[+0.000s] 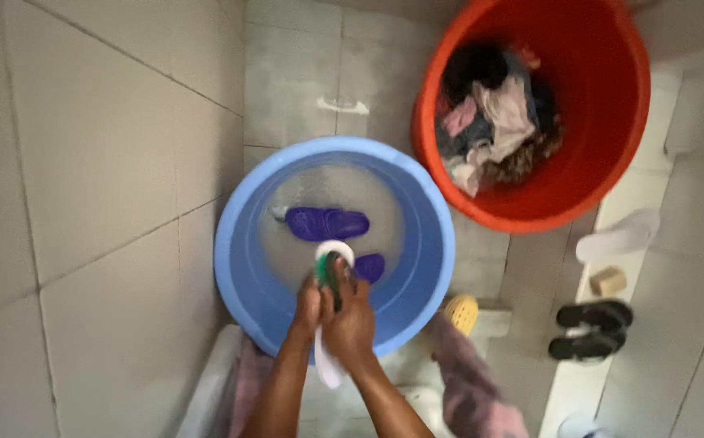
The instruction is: Manually scrubbing flip-flops and slippers with a brush in a bucket of soapy water.
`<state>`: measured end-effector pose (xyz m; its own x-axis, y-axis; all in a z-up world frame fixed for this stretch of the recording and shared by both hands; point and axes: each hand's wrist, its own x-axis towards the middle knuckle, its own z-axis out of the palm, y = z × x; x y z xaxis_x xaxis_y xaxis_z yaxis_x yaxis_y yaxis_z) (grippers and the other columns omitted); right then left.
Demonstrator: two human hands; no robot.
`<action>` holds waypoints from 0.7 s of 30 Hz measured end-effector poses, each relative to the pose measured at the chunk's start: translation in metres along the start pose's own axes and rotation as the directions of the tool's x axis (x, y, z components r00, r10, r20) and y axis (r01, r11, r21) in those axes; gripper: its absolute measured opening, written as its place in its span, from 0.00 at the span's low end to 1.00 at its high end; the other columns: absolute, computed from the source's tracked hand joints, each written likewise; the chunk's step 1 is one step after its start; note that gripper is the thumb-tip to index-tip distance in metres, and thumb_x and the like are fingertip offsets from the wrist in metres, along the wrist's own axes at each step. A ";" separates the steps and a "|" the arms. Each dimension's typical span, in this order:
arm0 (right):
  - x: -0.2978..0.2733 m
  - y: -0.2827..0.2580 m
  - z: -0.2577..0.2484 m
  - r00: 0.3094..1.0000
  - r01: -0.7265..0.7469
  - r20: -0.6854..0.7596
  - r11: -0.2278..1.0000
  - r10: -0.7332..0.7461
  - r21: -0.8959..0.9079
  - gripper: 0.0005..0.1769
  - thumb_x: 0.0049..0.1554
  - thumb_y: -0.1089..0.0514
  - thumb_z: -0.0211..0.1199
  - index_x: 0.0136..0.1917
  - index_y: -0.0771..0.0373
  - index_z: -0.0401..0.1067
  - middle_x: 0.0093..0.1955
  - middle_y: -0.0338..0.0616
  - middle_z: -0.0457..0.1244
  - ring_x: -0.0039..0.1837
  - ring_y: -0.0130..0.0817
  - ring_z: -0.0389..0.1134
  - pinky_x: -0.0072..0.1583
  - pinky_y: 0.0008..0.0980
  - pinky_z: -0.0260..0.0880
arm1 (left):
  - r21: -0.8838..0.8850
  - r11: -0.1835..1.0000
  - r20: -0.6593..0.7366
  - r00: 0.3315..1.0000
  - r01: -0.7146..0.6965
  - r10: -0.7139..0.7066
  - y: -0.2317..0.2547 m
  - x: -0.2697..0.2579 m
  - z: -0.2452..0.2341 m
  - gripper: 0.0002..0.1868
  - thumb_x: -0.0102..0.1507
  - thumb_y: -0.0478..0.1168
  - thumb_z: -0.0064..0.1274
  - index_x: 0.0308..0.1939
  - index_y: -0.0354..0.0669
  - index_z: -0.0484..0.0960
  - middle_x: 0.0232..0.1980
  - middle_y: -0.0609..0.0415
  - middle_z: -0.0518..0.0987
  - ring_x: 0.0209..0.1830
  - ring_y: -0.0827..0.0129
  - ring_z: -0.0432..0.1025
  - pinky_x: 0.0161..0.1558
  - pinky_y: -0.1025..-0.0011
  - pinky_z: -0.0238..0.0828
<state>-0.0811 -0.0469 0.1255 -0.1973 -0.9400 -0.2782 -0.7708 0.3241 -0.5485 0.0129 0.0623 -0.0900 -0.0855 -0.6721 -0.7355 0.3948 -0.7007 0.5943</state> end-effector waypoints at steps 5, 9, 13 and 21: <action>0.085 0.032 0.019 0.968 0.238 -0.064 0.969 -0.242 -0.062 0.32 0.63 0.50 0.60 0.77 0.60 0.61 0.63 0.70 0.62 0.57 0.66 0.68 0.56 0.52 0.71 | -0.049 0.991 0.175 0.978 0.121 -0.111 0.013 -0.061 0.033 0.32 0.73 0.59 0.36 0.67 0.36 0.75 0.60 0.50 0.80 0.57 0.68 0.75 0.60 0.68 0.71; 0.109 0.053 -0.022 0.989 0.130 0.061 0.990 -0.133 0.054 0.33 0.62 0.50 0.62 0.78 0.58 0.61 0.63 0.62 0.65 0.61 0.56 0.68 0.63 0.45 0.68 | 0.022 0.992 0.274 0.954 0.123 -0.125 0.078 -0.069 0.041 0.38 0.71 0.67 0.35 0.66 0.37 0.76 0.50 0.47 0.83 0.45 0.65 0.77 0.48 0.66 0.74; 0.070 0.062 -0.072 0.986 -0.102 0.166 0.839 0.014 0.534 0.33 0.64 0.53 0.59 0.79 0.62 0.57 0.75 0.58 0.62 0.72 0.42 0.64 0.72 0.36 0.62 | -0.159 0.949 0.175 0.954 0.273 -0.245 0.132 -0.090 0.059 0.39 0.66 0.69 0.35 0.61 0.41 0.76 0.36 0.44 0.84 0.29 0.61 0.79 0.34 0.63 0.78; -0.044 0.012 -0.045 0.989 0.135 0.068 0.991 -0.135 0.003 0.38 0.59 0.52 0.63 0.80 0.54 0.58 0.62 0.60 0.63 0.56 0.60 0.67 0.58 0.47 0.69 | -0.504 0.845 0.182 0.978 0.181 -0.101 0.043 -0.048 0.043 0.36 0.70 0.65 0.42 0.64 0.35 0.75 0.51 0.50 0.82 0.48 0.65 0.78 0.52 0.66 0.77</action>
<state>-0.1087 -0.0067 0.1667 -0.0499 -0.9657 -0.2549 -0.7885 0.1947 -0.5834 -0.0049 0.0541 -0.0148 -0.2896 -0.6301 -0.7205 0.7790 -0.5925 0.2051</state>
